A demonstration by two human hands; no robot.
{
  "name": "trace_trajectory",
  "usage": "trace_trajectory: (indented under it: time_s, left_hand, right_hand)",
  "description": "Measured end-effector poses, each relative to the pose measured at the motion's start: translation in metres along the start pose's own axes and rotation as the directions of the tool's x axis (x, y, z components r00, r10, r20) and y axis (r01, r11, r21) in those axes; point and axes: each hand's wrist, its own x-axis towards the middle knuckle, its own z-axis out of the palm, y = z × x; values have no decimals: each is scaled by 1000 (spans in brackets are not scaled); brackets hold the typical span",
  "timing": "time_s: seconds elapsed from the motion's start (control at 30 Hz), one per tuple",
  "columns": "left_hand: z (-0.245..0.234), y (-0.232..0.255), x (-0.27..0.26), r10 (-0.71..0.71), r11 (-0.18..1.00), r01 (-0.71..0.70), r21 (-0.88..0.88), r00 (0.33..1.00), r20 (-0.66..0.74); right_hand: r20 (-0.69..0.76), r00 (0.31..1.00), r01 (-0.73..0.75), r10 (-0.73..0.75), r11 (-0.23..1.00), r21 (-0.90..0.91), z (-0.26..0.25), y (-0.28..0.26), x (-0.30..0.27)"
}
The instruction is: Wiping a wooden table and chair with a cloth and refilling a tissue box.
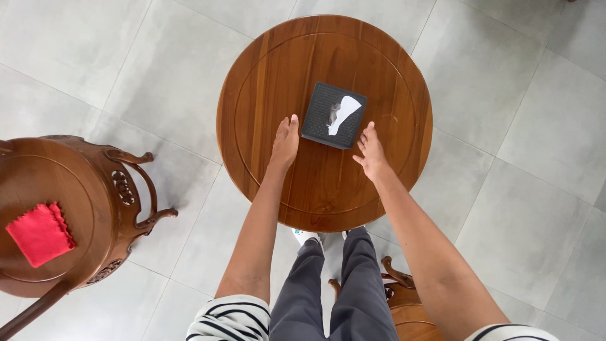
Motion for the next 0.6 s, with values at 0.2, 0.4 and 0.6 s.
trace_trajectory:
  time_s: [0.2, 0.4, 0.6]
  left_hand:
    - [16, -32, 32, 30, 999, -32, 44, 998, 52]
    - [24, -40, 25, 50, 995, -38, -92, 990, 133]
    - [20, -36, 16, 13, 999, -8, -45, 994, 112]
  right_hand:
    - [75, 997, -27, 28, 1000, -13, 11, 29, 21]
    - [77, 997, 34, -28, 997, -76, 11, 58, 32]
    - [59, 998, 2, 1, 998, -56, 21, 58, 17]
